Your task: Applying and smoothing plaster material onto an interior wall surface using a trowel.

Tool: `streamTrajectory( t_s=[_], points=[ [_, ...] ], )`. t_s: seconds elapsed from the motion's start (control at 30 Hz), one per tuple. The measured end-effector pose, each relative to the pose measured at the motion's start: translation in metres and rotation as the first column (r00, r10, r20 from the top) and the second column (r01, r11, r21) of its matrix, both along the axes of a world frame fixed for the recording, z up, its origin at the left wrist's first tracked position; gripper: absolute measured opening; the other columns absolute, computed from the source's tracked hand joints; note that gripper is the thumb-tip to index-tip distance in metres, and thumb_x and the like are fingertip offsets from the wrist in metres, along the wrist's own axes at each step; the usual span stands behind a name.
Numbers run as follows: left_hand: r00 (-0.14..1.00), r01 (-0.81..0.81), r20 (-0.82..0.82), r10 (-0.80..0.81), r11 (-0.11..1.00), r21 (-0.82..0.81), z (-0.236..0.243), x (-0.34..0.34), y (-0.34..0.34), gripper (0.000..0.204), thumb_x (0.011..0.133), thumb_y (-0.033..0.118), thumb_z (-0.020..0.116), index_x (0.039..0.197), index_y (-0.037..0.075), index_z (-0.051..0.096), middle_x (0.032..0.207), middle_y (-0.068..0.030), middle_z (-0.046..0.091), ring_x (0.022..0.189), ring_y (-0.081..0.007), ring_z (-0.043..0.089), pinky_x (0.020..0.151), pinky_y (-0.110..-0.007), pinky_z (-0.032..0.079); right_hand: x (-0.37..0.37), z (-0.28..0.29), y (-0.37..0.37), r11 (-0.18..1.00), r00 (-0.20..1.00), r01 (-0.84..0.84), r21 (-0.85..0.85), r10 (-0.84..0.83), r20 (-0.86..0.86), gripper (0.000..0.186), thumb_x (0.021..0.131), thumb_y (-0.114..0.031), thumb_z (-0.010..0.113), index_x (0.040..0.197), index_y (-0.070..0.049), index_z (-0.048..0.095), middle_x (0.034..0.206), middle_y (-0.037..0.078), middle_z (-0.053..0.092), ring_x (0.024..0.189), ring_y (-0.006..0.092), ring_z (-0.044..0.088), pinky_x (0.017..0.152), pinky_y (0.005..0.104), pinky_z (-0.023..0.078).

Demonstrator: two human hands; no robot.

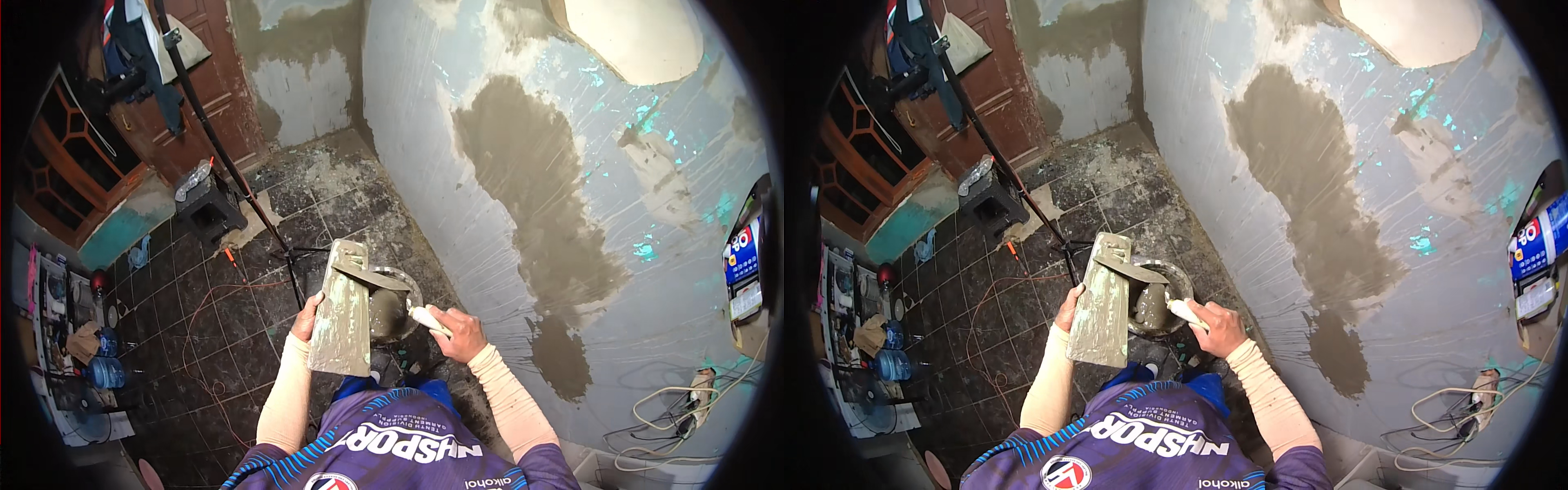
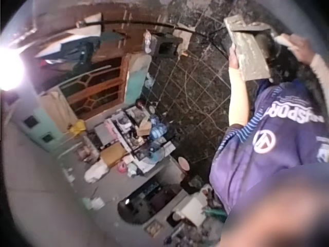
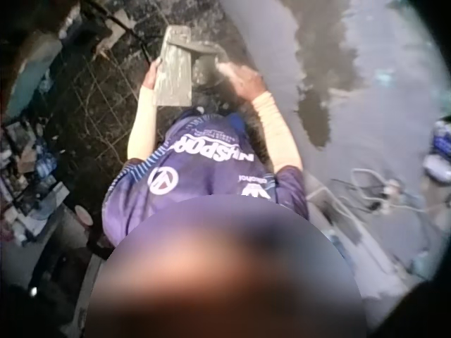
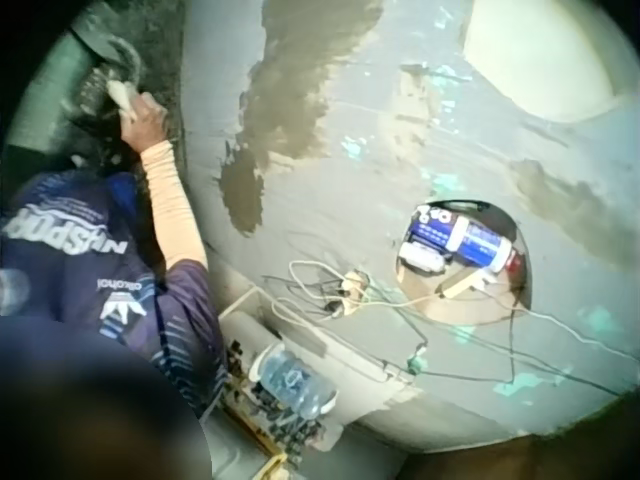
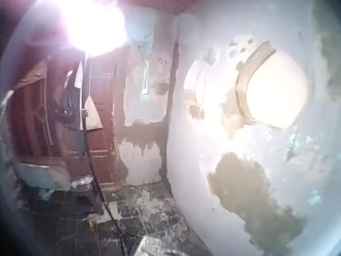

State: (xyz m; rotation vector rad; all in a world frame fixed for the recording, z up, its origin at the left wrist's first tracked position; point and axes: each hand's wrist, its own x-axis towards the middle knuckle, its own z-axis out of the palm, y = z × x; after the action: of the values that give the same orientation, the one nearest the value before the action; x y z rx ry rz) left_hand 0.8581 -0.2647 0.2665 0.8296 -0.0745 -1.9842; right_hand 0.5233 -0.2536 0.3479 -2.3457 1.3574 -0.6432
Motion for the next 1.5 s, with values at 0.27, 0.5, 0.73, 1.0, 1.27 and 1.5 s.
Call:
streamTrajectory(
  t_s=[0.27, 0.5, 0.73, 1.0, 1.27, 1.5],
  points=[
    [1.000, 0.010, 0.002, -0.010, 1.000, 0.015, -0.007, -0.007, 0.002, 0.052, 0.084, 0.043, 0.063, 0.117, 0.003, 0.059, 0.105, -0.0117, 0.066, 0.088, -0.0221, 0.064, 0.078, -0.035, 0.053, -0.005, -0.012, 0.001, 1.000, 1.000, -0.009, 0.004, 0.009, -0.030, 0.053, 0.072, -0.012, 0.068, 0.124, -0.014, 0.056, 0.078, 0.010, 0.055, 0.069, 0.0313, 0.059, 0.060, 0.0406, 0.049],
    [0.999, 0.005, 0.035, -0.008, 0.997, 0.082, -0.014, 0.000, 0.005, 0.050, 0.081, 0.040, 0.064, 0.111, -0.001, 0.061, 0.099, -0.0145, 0.067, 0.083, -0.0244, 0.065, 0.078, -0.036, 0.053, -0.011, -0.029, 0.018, 0.989, 0.996, -0.015, 0.146, 0.028, -0.088, 0.054, 0.077, -0.017, 0.064, 0.129, -0.020, 0.051, 0.082, 0.013, 0.056, 0.073, 0.0337, 0.061, 0.065, 0.0426, 0.052],
    [0.987, 0.077, 0.149, -0.058, 0.989, -0.129, 0.018, 0.000, -0.003, 0.060, 0.071, 0.039, 0.069, 0.112, -0.004, 0.059, 0.099, -0.0163, 0.066, 0.085, -0.0265, 0.065, 0.078, -0.039, 0.054, -0.020, -0.032, 0.009, 1.000, 1.000, -0.001, -0.017, 0.001, -0.013, 0.058, 0.073, -0.012, 0.068, 0.128, -0.020, 0.052, 0.075, 0.009, 0.052, 0.068, 0.0294, 0.057, 0.061, 0.0405, 0.049],
    [0.913, 0.339, 0.387, -0.127, 0.765, -0.548, 0.064, 0.026, -0.043, 0.066, 0.064, 0.040, 0.070, 0.105, -0.010, 0.062, 0.098, -0.0176, 0.067, 0.087, -0.0265, 0.065, 0.083, -0.035, 0.051, -0.023, 0.019, -0.034, 0.917, 1.000, -0.018, -0.399, 0.018, -0.002, 0.056, 0.064, -0.001, 0.064, 0.116, -0.019, 0.060, 0.068, 0.005, 0.046, 0.060, 0.0246, 0.053, 0.053, 0.0367, 0.046],
    [0.888, 0.433, 0.453, -0.076, 0.469, -0.770, 0.110, 0.038, -0.074, 0.053, 0.064, 0.034, 0.073, 0.095, -0.009, 0.067, 0.099, -0.0156, 0.068, 0.090, -0.0261, 0.062, 0.086, -0.035, 0.046, -0.030, 0.053, -0.068, 0.767, 0.999, -0.044, -0.640, 0.031, -0.031, 0.057, 0.063, 0.001, 0.062, 0.115, -0.022, 0.061, 0.069, 0.004, 0.047, 0.060, 0.0235, 0.053, 0.053, 0.0342, 0.045],
    [0.903, 0.427, 0.409, -0.129, 0.367, -0.827, 0.128, 0.044, -0.090, 0.050, 0.062, 0.031, 0.078, 0.091, -0.009, 0.068, 0.100, -0.0170, 0.067, 0.094, -0.0279, 0.062, 0.087, -0.036, 0.046, -0.032, 0.091, -0.101, 0.695, 0.998, -0.047, -0.718, 0.010, -0.056, 0.052, 0.068, -0.005, 0.064, 0.116, -0.025, 0.060, 0.076, 0.005, 0.052, 0.066, 0.0238, 0.056, 0.057, 0.0351, 0.045]
  ],
)
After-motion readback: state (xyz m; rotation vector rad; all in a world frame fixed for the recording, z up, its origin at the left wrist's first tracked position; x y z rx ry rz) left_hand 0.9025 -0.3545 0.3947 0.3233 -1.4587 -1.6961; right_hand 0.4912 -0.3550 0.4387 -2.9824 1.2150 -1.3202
